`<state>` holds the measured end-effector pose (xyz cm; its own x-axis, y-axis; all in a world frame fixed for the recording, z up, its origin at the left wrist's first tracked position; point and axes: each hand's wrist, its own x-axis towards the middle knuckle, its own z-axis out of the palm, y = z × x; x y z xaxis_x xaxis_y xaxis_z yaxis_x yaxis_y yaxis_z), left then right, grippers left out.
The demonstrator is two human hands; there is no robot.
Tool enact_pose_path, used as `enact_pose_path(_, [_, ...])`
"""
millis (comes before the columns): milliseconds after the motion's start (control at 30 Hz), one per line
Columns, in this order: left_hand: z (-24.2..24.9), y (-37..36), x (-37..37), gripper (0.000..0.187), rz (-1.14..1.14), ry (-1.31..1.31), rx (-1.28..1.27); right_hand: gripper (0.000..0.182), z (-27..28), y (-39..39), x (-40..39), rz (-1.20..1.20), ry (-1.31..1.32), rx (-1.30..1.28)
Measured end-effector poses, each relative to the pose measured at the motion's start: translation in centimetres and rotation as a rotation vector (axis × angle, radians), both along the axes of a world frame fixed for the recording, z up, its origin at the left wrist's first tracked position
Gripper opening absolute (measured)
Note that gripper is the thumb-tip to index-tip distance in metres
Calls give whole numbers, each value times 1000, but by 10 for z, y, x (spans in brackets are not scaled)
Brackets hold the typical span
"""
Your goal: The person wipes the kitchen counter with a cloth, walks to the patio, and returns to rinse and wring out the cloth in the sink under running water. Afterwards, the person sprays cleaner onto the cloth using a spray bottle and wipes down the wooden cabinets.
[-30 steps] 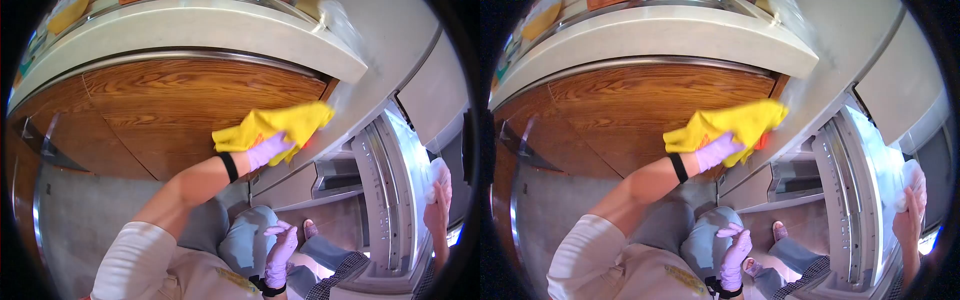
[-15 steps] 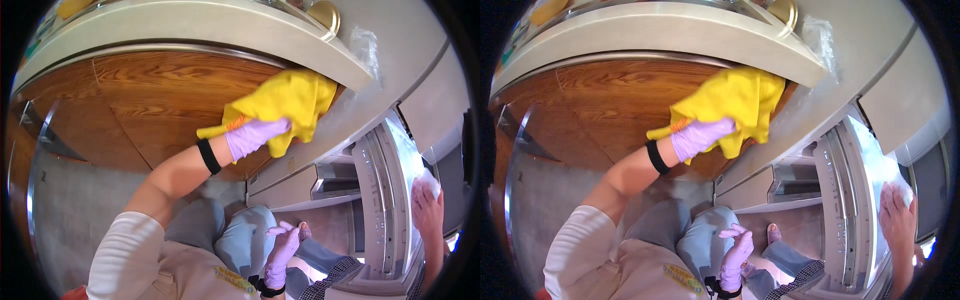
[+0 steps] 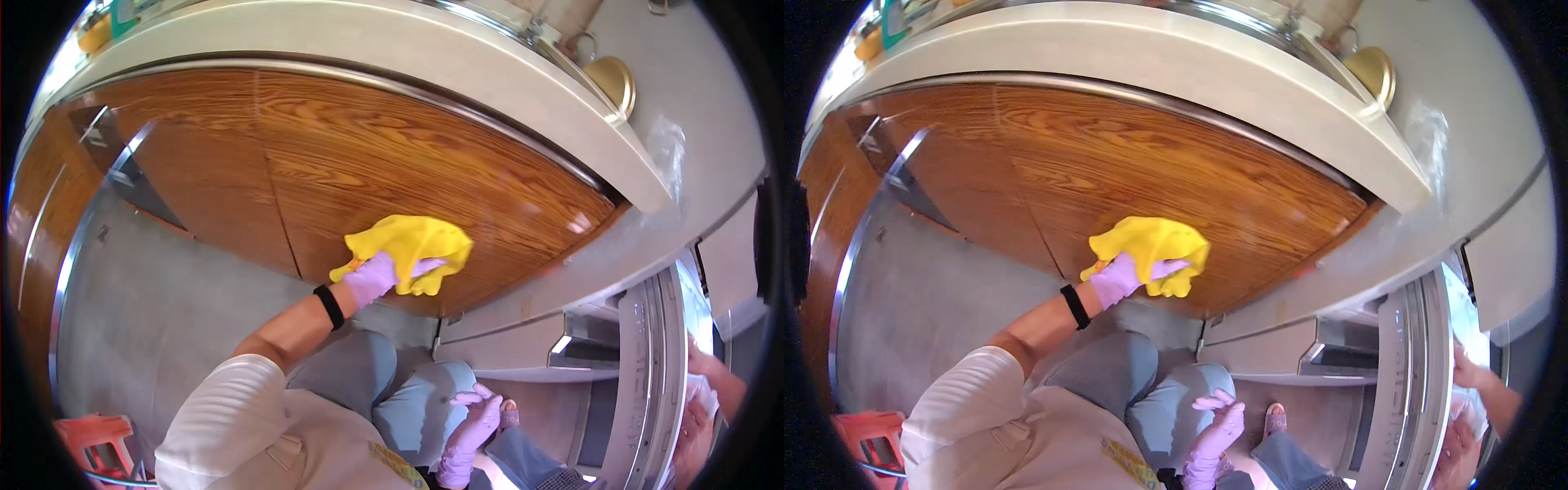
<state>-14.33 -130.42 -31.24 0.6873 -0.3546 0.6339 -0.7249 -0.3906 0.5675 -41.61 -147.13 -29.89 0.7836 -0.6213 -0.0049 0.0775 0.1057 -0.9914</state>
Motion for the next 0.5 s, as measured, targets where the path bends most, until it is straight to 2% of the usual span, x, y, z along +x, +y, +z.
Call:
enact_pose_path(33, [9,3,3,43,-49,-32,-12,52,2,1,0,27,-1,2])
enact_pose_path(67, [22,8,13,47,-59,292,132,50,6,2,3,15,4,-15])
enact_pose_path(100, [53,17,7,50,-68,-13,-209,47,10,4,6,7,10,-30])
enact_pose_path(167, [108,49,8,55,196,-338,-133,48,10,4,11,-33,10,-41])
enact_pose_path(233, [142,88,3,58,552,-587,41,49,18,9,16,-9,-27,-17])
enact_pose_path(300, [147,125,8,58,683,-617,-38,50,18,12,20,7,-14,-38])
enact_pose_path(367, [143,168,19,64,960,-768,125,50,17,13,23,26,-3,-58])
enact_pose_path(500, [133,251,36,66,978,-417,-250,51,23,22,15,59,14,-15])
